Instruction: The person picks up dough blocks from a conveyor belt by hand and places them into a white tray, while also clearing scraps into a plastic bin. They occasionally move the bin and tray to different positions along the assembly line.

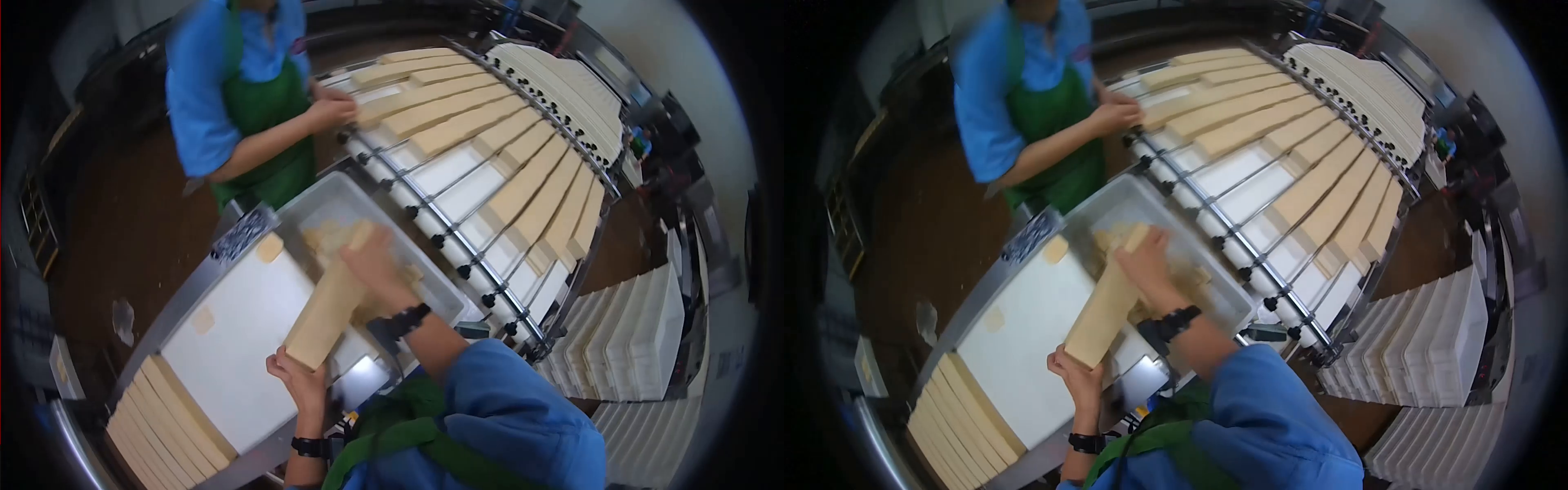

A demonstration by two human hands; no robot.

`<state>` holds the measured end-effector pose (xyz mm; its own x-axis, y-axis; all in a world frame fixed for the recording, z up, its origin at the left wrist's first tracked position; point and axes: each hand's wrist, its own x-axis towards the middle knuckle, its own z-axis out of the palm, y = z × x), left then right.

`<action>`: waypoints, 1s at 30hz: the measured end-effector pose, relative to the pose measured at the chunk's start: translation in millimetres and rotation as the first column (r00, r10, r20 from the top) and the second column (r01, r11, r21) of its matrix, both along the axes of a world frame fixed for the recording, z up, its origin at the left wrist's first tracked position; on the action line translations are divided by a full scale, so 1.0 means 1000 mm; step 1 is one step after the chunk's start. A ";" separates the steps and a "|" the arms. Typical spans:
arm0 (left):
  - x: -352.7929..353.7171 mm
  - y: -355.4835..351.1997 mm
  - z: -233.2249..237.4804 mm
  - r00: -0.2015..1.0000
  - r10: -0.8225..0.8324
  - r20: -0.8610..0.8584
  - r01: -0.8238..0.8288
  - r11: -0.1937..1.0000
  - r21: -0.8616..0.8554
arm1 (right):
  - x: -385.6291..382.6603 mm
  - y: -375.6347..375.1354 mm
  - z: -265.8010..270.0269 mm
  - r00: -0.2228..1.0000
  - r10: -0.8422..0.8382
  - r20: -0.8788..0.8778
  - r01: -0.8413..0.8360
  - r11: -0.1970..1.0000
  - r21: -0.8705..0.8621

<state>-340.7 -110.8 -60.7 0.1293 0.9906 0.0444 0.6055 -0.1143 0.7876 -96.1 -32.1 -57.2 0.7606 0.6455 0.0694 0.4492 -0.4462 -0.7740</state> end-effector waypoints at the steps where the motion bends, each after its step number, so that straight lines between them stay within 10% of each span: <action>1: 0.021 0.001 0.010 0.998 -0.058 -0.013 0.058 0.998 0.027 | 0.027 -0.016 0.018 0.999 -0.033 -0.020 0.034 0.998 0.046; 9: 0.188 0.022 0.084 0.915 -0.403 0.019 0.379 0.874 0.304 | 0.220 -0.070 0.078 0.927 -0.371 -0.061 0.363 0.925 -0.112; 16: 0.263 0.057 0.064 0.707 -0.635 0.311 0.656 0.753 0.045 | 0.372 -0.074 0.039 0.981 -0.019 0.192 0.130 0.801 -0.585; 30: 0.327 0.061 0.024 0.703 -0.629 0.333 0.662 0.749 0.017 | 0.447 -0.071 0.018 0.990 -0.077 0.122 0.132 0.822 -0.554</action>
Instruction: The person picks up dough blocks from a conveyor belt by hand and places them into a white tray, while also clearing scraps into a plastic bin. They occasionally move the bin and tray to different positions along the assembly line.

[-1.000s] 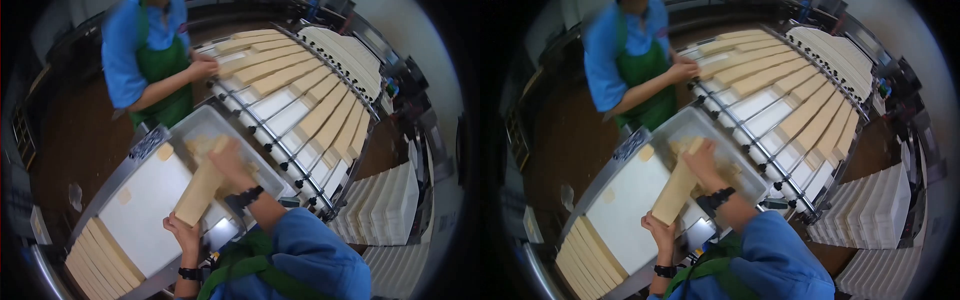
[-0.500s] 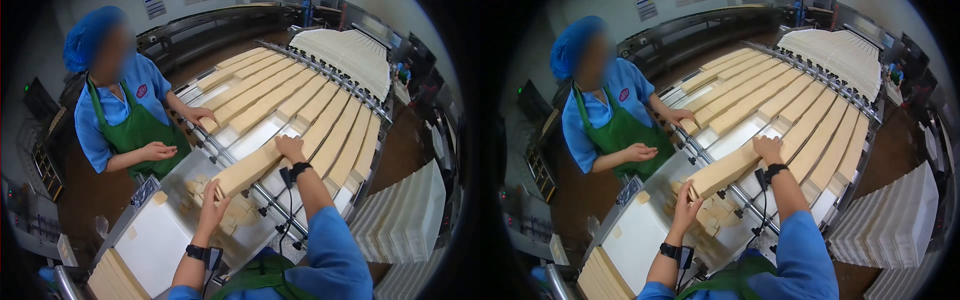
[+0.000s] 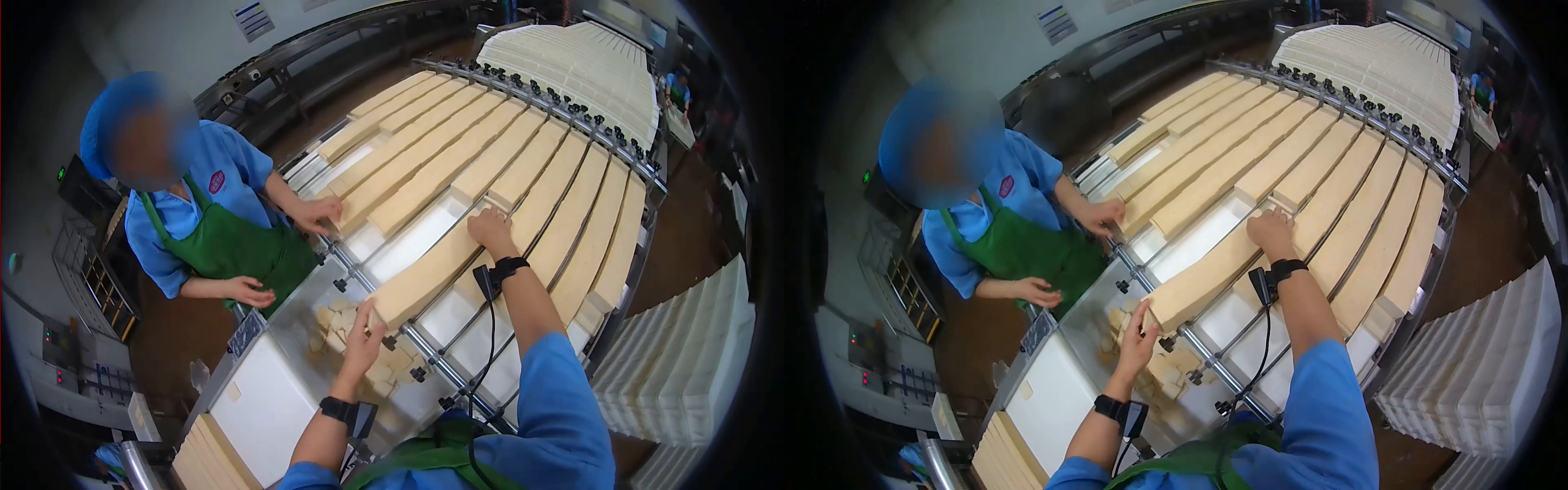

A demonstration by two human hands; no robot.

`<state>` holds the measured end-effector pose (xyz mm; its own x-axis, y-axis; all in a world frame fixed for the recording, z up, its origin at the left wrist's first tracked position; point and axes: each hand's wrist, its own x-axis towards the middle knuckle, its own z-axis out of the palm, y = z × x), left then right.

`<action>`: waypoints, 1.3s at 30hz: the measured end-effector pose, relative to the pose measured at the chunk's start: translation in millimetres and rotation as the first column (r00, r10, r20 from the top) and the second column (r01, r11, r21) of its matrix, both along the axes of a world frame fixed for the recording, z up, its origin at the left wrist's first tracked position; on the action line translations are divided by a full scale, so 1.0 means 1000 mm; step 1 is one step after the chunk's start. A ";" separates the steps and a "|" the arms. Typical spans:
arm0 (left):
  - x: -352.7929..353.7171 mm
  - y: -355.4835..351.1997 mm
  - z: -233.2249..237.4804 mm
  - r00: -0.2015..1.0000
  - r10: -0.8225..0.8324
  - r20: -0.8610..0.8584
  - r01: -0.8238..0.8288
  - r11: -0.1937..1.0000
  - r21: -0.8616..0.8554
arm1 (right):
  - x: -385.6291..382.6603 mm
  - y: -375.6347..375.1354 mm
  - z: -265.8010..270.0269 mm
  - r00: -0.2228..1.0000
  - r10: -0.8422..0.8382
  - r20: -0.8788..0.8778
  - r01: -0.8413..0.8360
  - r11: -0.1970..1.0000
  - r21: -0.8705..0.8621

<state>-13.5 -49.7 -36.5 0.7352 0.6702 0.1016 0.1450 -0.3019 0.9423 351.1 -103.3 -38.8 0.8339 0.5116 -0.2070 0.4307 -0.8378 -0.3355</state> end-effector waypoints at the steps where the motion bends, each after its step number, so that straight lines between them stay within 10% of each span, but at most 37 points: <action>1: 0.011 -0.002 -0.002 1.000 -0.014 0.017 0.013 0.999 0.037 | -0.001 -0.001 -0.003 0.997 -0.024 0.078 0.019 0.998 0.057; 9: 0.043 -0.007 -0.029 1.000 -0.017 -0.023 0.013 0.985 -0.174 | -0.134 -0.020 0.013 0.946 0.287 0.149 -0.317 0.916 0.247; 16: -0.072 -0.057 0.003 0.906 0.424 -0.022 -0.383 0.839 0.387 | -0.254 -0.048 0.002 0.724 0.657 0.212 -0.679 0.623 0.388; 20: -0.151 -0.089 -0.036 0.838 0.491 -0.238 -0.258 0.741 0.620 | -0.273 -0.034 -0.018 0.581 0.790 0.199 -0.810 0.533 0.245; 26: -0.214 -0.131 -0.090 0.788 0.187 -0.587 0.198 0.826 0.528 | -0.271 -0.001 -0.034 0.457 0.861 0.224 -0.859 0.493 -0.141; 39: -0.208 -0.129 -0.093 0.851 0.346 -0.396 -0.052 0.805 0.591 | -0.276 0.016 -0.034 0.489 0.832 0.261 -0.799 0.548 -0.249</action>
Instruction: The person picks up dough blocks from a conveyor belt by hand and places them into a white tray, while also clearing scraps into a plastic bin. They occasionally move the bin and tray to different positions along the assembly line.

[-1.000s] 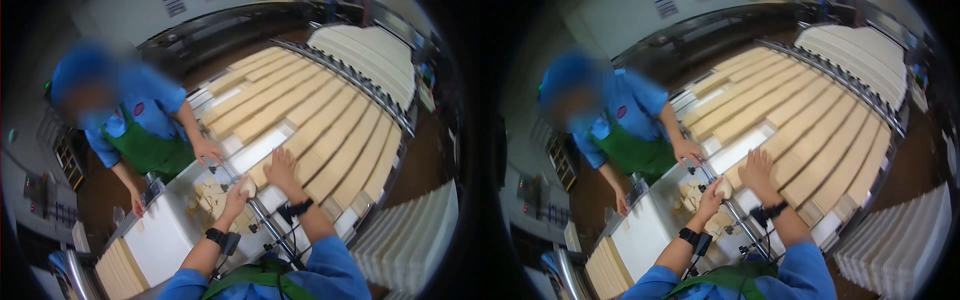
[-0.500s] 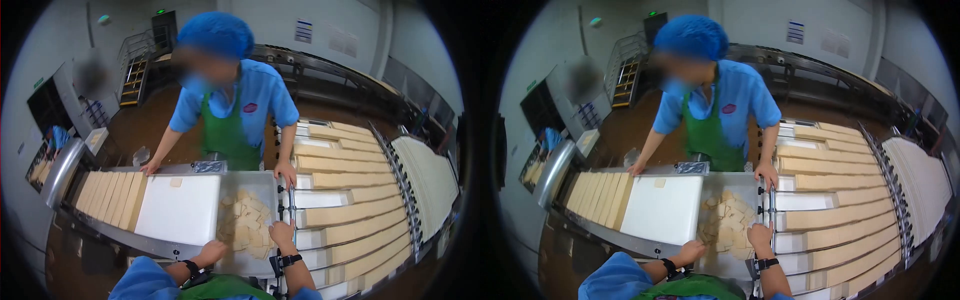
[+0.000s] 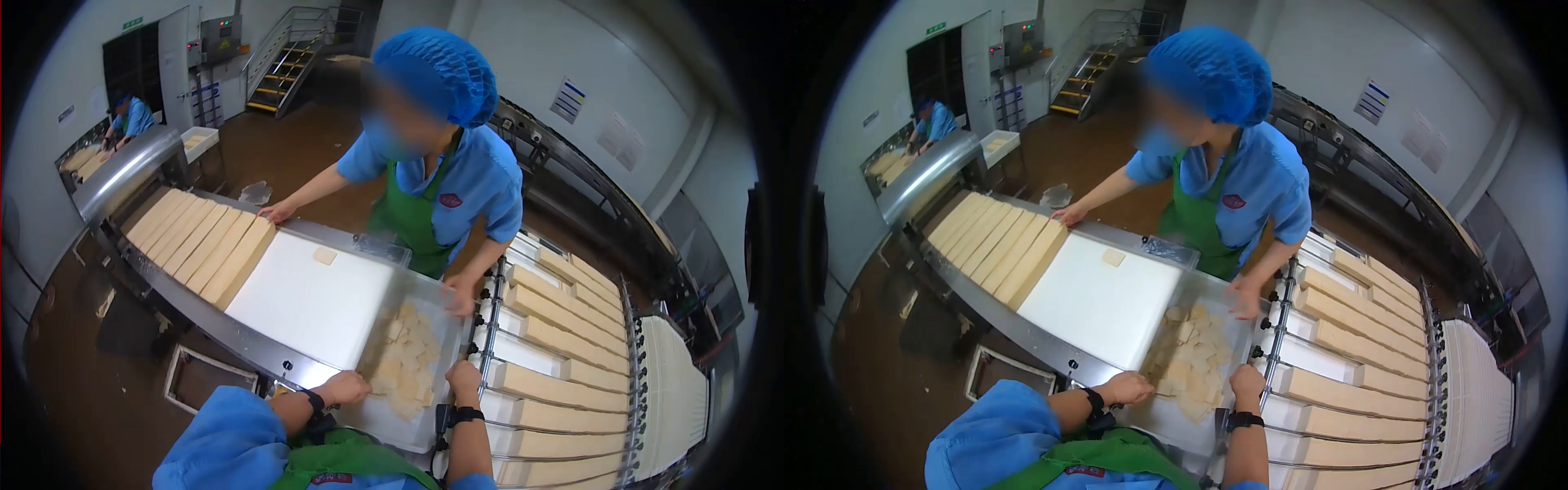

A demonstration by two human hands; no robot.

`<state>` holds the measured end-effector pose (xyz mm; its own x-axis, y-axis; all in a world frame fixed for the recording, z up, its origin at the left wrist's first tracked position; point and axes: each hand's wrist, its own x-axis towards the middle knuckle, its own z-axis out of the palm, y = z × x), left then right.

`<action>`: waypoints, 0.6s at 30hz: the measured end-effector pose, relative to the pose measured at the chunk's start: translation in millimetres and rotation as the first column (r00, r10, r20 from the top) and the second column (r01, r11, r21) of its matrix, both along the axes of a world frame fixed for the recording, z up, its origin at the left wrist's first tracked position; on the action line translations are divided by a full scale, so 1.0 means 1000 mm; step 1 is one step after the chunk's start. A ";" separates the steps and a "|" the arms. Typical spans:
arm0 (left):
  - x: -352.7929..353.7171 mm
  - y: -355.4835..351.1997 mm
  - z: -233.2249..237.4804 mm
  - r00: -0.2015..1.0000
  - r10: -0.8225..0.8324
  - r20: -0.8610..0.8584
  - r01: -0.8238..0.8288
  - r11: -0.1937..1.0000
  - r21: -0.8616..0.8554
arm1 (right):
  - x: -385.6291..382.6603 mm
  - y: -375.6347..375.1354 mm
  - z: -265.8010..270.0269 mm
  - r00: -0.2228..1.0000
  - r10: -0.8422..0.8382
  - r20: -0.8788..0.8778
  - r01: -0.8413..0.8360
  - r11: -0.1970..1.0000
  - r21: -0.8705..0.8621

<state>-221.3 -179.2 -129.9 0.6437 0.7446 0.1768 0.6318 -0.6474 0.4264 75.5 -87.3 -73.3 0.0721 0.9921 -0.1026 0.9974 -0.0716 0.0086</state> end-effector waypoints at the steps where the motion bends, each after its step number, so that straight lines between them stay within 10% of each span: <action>1: 0.000 -0.002 0.001 1.000 0.011 -0.002 -0.011 1.000 -0.005 | 0.002 0.001 -0.005 1.000 0.020 0.001 -0.020 1.000 0.013; 18: -0.001 0.000 -0.016 0.997 0.062 -0.044 -0.066 0.993 -0.100 | 0.007 0.000 -0.007 0.996 0.040 -0.078 -0.034 0.996 0.083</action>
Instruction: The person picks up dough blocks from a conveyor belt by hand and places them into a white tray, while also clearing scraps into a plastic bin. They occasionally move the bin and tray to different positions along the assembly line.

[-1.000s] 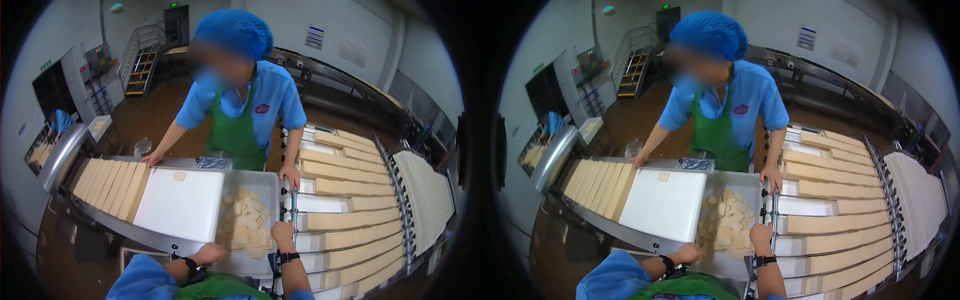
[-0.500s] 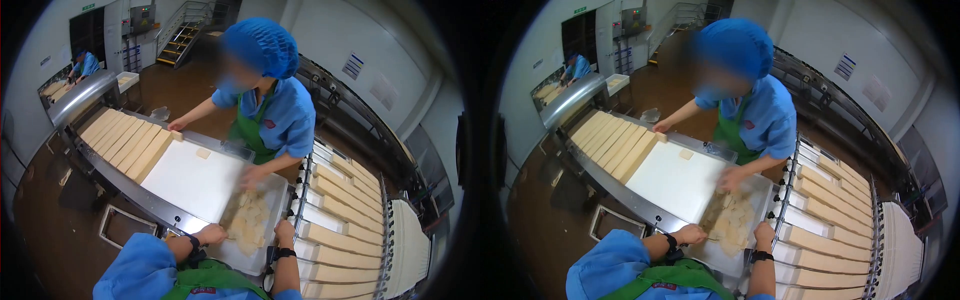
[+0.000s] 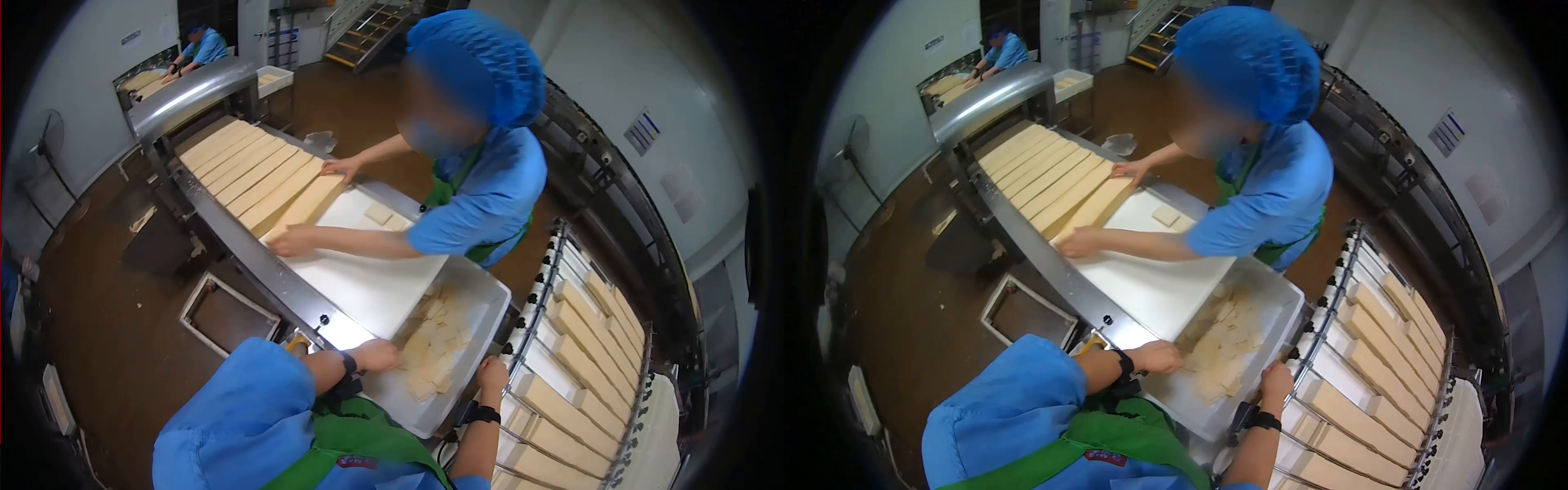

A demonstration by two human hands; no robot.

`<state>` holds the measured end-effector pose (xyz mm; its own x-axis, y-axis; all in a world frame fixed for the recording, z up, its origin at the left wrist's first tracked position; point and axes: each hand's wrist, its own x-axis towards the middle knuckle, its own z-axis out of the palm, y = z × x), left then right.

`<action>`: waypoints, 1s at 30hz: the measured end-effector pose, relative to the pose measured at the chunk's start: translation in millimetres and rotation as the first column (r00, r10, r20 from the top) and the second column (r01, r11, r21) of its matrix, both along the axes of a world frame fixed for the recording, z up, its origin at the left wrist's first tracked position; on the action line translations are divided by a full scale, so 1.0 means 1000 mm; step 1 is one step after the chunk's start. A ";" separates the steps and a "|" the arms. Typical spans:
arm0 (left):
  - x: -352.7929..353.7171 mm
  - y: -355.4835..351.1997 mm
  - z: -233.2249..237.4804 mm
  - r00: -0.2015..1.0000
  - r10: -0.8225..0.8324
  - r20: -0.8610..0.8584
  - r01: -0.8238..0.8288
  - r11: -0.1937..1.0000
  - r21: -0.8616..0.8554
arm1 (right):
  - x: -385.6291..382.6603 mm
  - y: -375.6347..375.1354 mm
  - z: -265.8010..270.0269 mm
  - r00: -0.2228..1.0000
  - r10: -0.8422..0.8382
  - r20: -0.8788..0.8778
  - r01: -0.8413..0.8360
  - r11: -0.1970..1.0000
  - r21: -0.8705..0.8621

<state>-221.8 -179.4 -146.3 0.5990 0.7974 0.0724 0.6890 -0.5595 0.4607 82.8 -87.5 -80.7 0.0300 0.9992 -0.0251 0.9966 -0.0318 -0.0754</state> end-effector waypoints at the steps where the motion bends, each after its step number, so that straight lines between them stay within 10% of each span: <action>1: -0.002 0.002 0.002 1.000 -0.001 -0.004 0.001 0.999 0.036 | -0.005 0.000 0.010 1.000 -0.020 -0.009 0.020 0.999 -0.049; 30: -0.004 -0.001 0.041 0.999 -0.011 -0.030 0.012 0.999 0.033 | -0.021 -0.013 0.032 0.990 -0.084 -0.111 0.082 0.996 -0.025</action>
<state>-225.8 -180.4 -105.1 0.6105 0.7878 0.0814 0.6954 -0.5824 0.4211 61.5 -100.9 -49.1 0.1086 0.9927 -0.0530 0.9759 -0.1166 -0.1847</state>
